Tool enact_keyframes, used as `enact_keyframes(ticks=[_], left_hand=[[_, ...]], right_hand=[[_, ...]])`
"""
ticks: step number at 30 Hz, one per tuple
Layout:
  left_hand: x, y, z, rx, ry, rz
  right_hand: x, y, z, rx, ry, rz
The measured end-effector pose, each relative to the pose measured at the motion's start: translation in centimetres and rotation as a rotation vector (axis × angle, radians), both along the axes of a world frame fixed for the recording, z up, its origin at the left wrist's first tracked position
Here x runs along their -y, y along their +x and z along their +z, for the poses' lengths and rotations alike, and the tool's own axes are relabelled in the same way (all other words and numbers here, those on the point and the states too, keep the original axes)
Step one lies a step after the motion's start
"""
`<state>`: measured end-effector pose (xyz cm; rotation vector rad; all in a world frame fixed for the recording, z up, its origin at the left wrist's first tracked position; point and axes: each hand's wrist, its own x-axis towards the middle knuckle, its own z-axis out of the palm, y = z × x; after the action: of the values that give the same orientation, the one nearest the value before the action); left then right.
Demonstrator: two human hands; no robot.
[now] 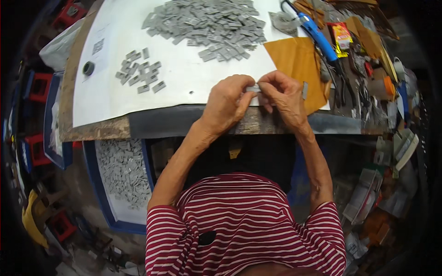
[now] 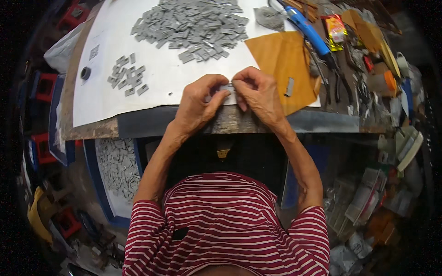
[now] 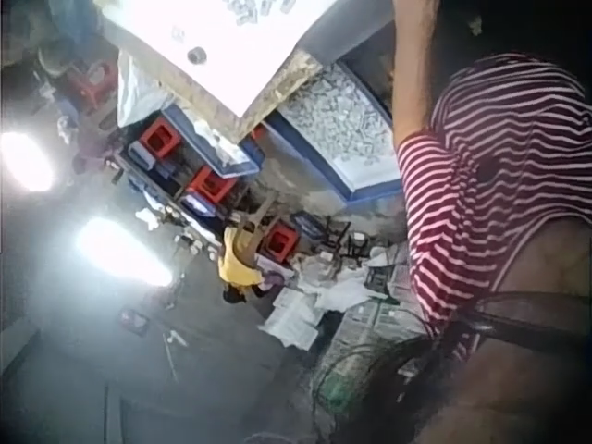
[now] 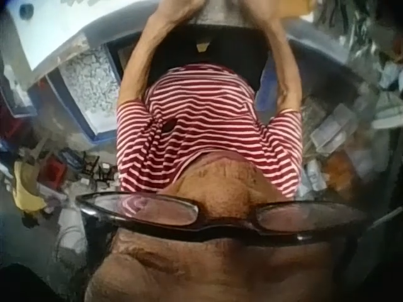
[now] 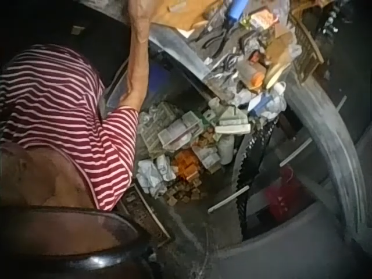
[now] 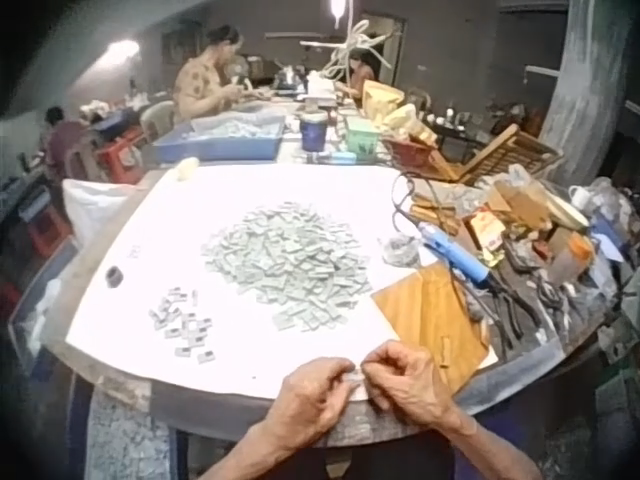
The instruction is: Manually picking up, inspecting, and sorting small rectangular grey pieces on a workbench.
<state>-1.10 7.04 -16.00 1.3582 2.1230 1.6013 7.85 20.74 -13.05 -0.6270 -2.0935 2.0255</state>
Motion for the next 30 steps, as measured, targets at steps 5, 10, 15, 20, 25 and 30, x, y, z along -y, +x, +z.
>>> enact_keyframes(ticks=[5, 10, 15, 20, 25, 30], left_hand=[[1.0, -0.3, 0.8, -0.159, -0.039, 0.056], [3.0, -1.2, 1.2, -0.205, -0.094, 0.119], [5.5, -3.0, 1.1, -0.205, -0.15, 0.254], [6.5, -5.1, 0.1, -0.395, -0.239, 0.419], [6.9, -6.6, -0.2, -0.442, -0.382, 0.558], [8.0, -7.5, 0.2, -0.436, -0.48, 0.608]], right_hand=[[0.4, -0.4, 0.0, 0.026, -0.115, 0.045], [1.1, -1.1, -0.4, -0.017, -0.159, 0.097], [0.6, -0.5, -0.5, -0.048, -0.113, 0.083], [0.5, 0.0, -0.5, -0.052, -0.084, 0.074], [0.4, 0.7, -0.3, -0.064, -0.055, 0.06], [-0.1, 1.5, -0.3, -0.03, -0.034, 0.114]])
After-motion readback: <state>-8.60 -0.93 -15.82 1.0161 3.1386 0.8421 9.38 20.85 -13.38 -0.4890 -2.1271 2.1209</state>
